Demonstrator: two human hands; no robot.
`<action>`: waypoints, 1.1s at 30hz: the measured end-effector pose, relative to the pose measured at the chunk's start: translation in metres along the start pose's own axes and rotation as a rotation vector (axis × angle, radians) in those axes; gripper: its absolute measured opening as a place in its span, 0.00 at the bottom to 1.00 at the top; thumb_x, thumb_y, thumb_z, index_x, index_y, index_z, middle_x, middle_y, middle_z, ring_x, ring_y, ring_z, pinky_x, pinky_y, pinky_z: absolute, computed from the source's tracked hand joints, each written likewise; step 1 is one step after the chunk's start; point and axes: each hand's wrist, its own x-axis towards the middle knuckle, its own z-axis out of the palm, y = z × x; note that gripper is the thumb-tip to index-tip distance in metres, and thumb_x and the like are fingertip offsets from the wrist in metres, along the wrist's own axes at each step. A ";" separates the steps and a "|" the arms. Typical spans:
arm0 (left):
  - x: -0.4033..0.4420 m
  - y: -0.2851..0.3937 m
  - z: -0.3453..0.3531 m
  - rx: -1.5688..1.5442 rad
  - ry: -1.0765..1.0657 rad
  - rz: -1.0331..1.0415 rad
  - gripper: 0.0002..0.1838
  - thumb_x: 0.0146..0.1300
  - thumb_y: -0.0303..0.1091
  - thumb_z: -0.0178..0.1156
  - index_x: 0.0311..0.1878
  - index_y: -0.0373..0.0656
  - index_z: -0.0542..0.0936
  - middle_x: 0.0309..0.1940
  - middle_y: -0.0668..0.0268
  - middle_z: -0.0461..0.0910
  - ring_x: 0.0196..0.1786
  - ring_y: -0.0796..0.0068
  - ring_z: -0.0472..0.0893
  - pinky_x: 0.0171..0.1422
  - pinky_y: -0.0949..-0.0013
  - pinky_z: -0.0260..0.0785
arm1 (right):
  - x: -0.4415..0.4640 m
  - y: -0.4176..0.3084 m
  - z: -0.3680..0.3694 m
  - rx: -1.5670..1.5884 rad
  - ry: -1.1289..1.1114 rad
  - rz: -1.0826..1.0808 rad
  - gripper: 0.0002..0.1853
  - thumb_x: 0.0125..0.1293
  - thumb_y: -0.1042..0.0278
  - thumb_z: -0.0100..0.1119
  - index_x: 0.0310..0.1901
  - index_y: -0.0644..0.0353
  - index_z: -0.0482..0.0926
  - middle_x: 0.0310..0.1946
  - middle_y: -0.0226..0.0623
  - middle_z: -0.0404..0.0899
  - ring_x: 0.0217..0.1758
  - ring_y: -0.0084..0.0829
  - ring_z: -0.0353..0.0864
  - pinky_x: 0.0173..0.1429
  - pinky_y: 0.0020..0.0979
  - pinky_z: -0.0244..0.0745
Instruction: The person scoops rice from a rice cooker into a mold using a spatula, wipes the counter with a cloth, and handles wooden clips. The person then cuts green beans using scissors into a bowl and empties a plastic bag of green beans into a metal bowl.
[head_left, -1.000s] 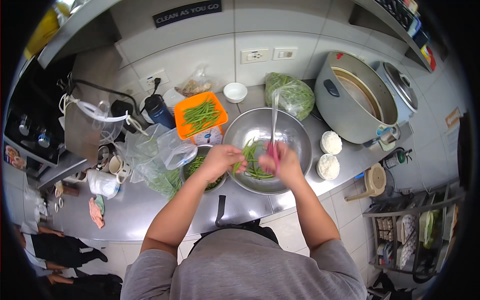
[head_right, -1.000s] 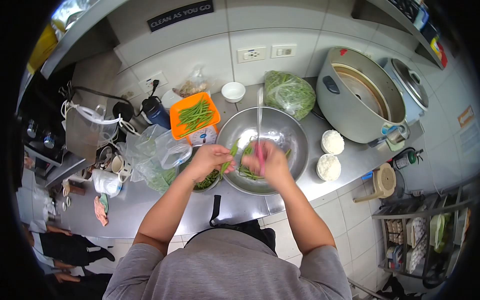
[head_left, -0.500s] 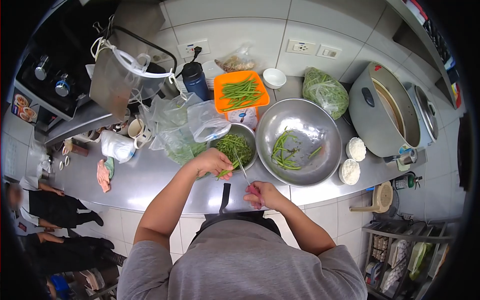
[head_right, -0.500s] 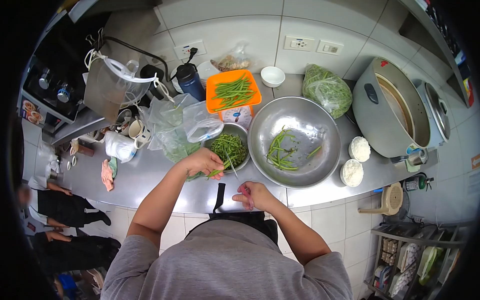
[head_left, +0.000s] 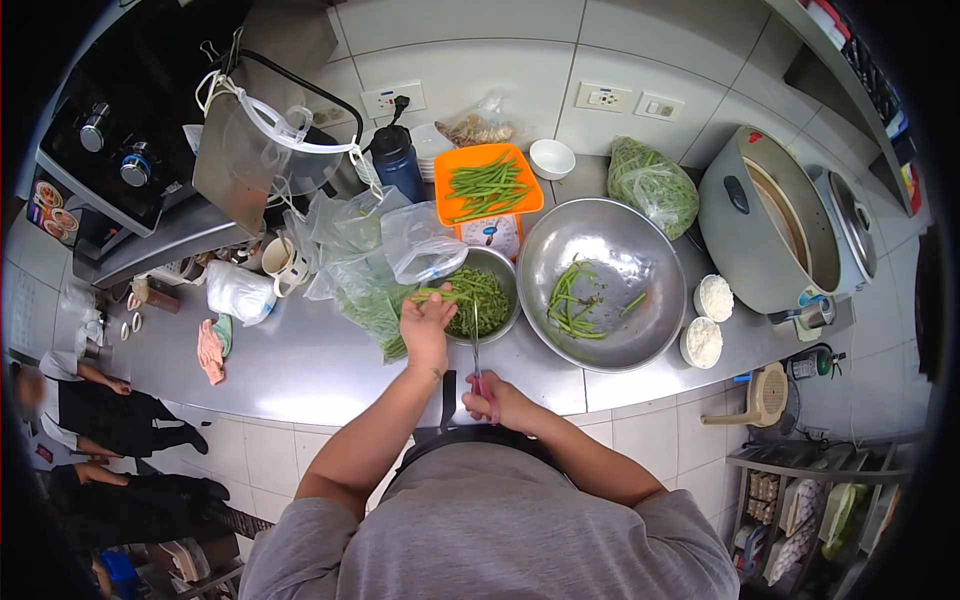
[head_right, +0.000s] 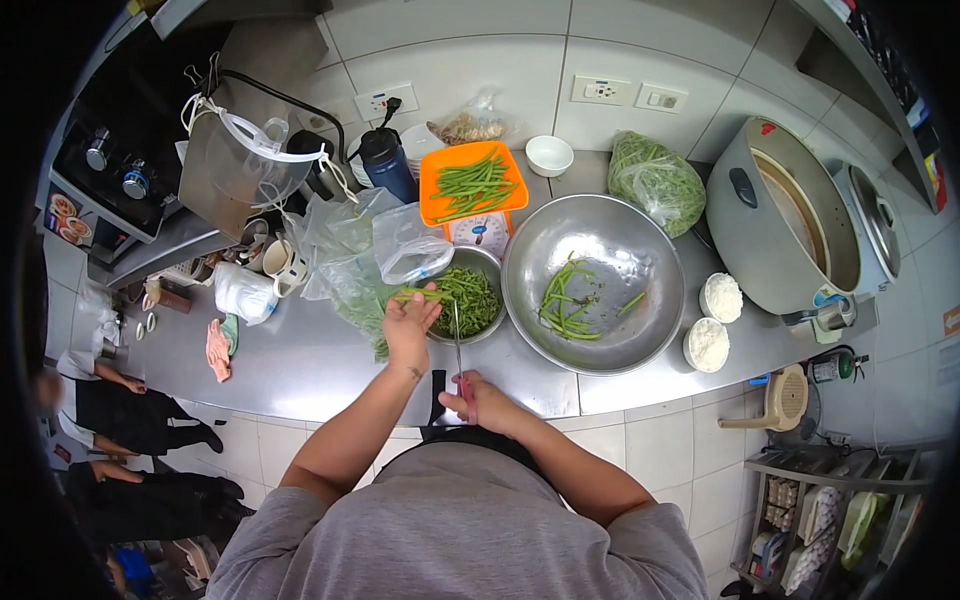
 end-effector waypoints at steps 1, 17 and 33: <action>-0.005 -0.005 0.000 0.004 -0.003 -0.001 0.07 0.71 0.29 0.52 0.48 0.41 0.66 0.49 0.56 0.81 0.45 0.71 0.81 0.52 0.69 0.76 | 0.002 -0.006 0.000 0.004 0.003 -0.001 0.40 0.59 0.41 0.65 0.59 0.71 0.65 0.29 0.36 0.76 0.27 0.24 0.75 0.31 0.26 0.72; 0.021 -0.011 -0.006 0.001 -0.006 0.009 0.04 0.72 0.31 0.51 0.46 0.44 0.69 0.39 0.59 0.81 0.40 0.70 0.83 0.45 0.71 0.76 | -0.021 -0.018 -0.026 0.021 0.147 -0.043 0.29 0.59 0.50 0.69 0.47 0.70 0.72 0.21 0.35 0.76 0.20 0.23 0.75 0.24 0.26 0.71; 0.063 0.017 0.049 1.588 -0.458 0.548 0.10 0.54 0.32 0.62 0.39 0.42 0.77 0.41 0.54 0.79 0.45 0.53 0.80 0.48 0.54 0.73 | -0.070 -0.027 -0.056 0.009 0.107 -0.071 0.25 0.61 0.56 0.67 0.51 0.64 0.71 0.25 0.31 0.77 0.24 0.20 0.75 0.26 0.22 0.70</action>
